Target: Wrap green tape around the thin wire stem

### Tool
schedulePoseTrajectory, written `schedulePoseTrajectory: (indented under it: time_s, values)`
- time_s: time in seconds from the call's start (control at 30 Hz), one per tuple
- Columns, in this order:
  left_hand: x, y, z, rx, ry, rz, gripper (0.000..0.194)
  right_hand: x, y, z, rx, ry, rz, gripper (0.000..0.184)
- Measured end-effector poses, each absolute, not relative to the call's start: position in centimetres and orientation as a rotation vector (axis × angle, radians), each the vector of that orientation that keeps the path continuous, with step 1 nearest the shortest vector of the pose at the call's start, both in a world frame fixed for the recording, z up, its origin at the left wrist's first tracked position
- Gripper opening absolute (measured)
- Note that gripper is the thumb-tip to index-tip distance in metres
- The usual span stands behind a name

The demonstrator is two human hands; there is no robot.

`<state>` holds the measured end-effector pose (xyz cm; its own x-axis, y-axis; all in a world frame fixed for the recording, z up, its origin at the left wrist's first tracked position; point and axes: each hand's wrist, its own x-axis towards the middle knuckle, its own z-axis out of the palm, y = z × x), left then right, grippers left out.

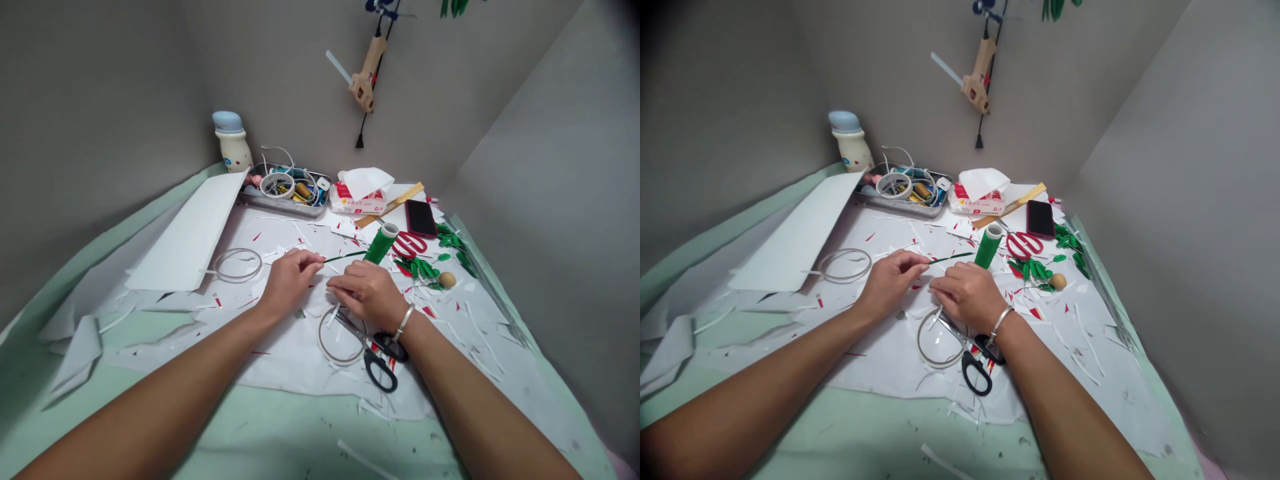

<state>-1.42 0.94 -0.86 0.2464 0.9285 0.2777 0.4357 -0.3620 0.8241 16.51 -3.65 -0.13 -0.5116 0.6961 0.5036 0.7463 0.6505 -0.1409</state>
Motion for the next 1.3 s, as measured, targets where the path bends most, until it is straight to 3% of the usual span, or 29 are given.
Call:
schedulePoseTrajectory:
  time_s: [0.4, 0.97, 1.3]
  values:
    - [-1.5, 0.2, -1.3, 2.446, 1.18, 0.854, 0.018, 17.9, -2.9, 0.2, -1.172, -1.969, 0.054, 0.016]
    - [-1.3, 0.5, -1.5, 2.225, 0.812, 0.693, 0.019, 18.9, -2.1, -0.2, -1.207, -1.762, 0.449, 0.016]
    - [-1.2, 0.1, -0.1, 1.655, 0.889, 0.667, 0.021, 18.7, -2.0, -0.9, -1.303, -1.92, 0.322, 0.015]
